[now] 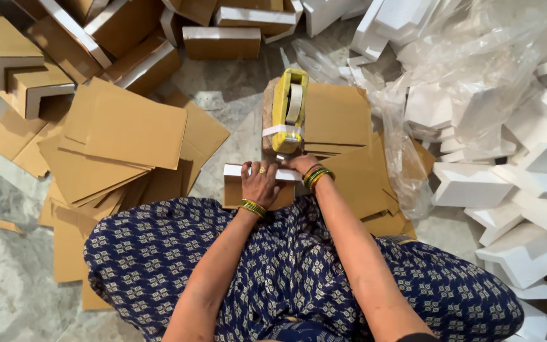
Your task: The person sits on the floor and assembles small rectangular boxes by inserting white foam inserts into brown cardboard shells. They use a handheld tape dispenser to secure the seams of the boxes. The person repeatedly picks up components, assembles them, and places the finished boxes aside.
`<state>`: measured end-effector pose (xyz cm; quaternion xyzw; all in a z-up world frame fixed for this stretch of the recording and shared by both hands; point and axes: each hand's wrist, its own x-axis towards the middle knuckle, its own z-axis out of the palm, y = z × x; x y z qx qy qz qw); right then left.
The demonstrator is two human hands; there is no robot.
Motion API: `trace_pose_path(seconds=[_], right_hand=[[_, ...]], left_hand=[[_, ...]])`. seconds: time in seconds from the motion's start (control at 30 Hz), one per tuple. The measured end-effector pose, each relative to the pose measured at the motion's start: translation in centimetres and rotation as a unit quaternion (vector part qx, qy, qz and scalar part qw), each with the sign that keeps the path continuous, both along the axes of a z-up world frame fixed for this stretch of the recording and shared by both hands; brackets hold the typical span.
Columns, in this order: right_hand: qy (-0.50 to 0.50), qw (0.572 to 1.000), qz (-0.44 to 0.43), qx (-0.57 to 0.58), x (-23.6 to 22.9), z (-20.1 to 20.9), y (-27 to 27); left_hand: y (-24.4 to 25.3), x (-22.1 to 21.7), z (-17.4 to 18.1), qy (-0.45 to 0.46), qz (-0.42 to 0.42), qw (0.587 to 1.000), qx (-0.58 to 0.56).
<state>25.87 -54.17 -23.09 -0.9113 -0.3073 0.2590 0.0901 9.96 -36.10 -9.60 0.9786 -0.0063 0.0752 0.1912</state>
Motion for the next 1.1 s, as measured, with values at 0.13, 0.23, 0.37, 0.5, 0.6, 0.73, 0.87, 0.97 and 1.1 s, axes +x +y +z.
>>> trace_pose_path(seconds=[0.13,0.23,0.37,0.5,0.6,0.73,0.87,0.97,1.1], right_hand=[[0.082,0.996,-0.005,-0.035,1.2,-0.8,-0.1],[0.115,0.990,-0.071,-0.043,1.0,-0.5,-0.1],[0.088,0.983,-0.155,-0.048,0.7,0.3,-0.7],[0.098,0.962,-0.251,0.041,-1.1,3.7,-4.8],[0.091,0.977,-0.180,0.070,-1.6,9.4,-6.3],[-0.072,0.994,-0.076,0.020,-5.4,11.2,-3.7],[-0.158,0.986,-0.054,-0.001,-6.6,9.1,-4.0],[-0.149,0.988,-0.048,-0.005,-6.7,9.2,-4.5],[-0.125,0.988,-0.088,-0.017,-7.9,11.0,-3.9]], left_hand=[[-0.1,0.8,-0.8,0.080,-0.015,0.997,0.002],[0.3,1.0,-1.1,0.063,-0.022,0.998,0.018],[0.0,0.6,-1.1,-0.011,-0.015,1.000,0.024],[-1.8,1.3,-1.0,0.026,0.015,0.999,0.015],[-4.4,2.2,-1.0,0.044,0.016,0.999,0.000],[-6.3,2.6,-2.7,-0.003,-0.006,1.000,0.006],[-4.7,2.1,-3.7,-0.082,-0.036,0.995,0.037],[1.1,1.7,-3.0,-0.010,0.017,0.995,-0.093],[6.5,0.6,-3.2,0.080,-0.014,0.955,-0.285]])
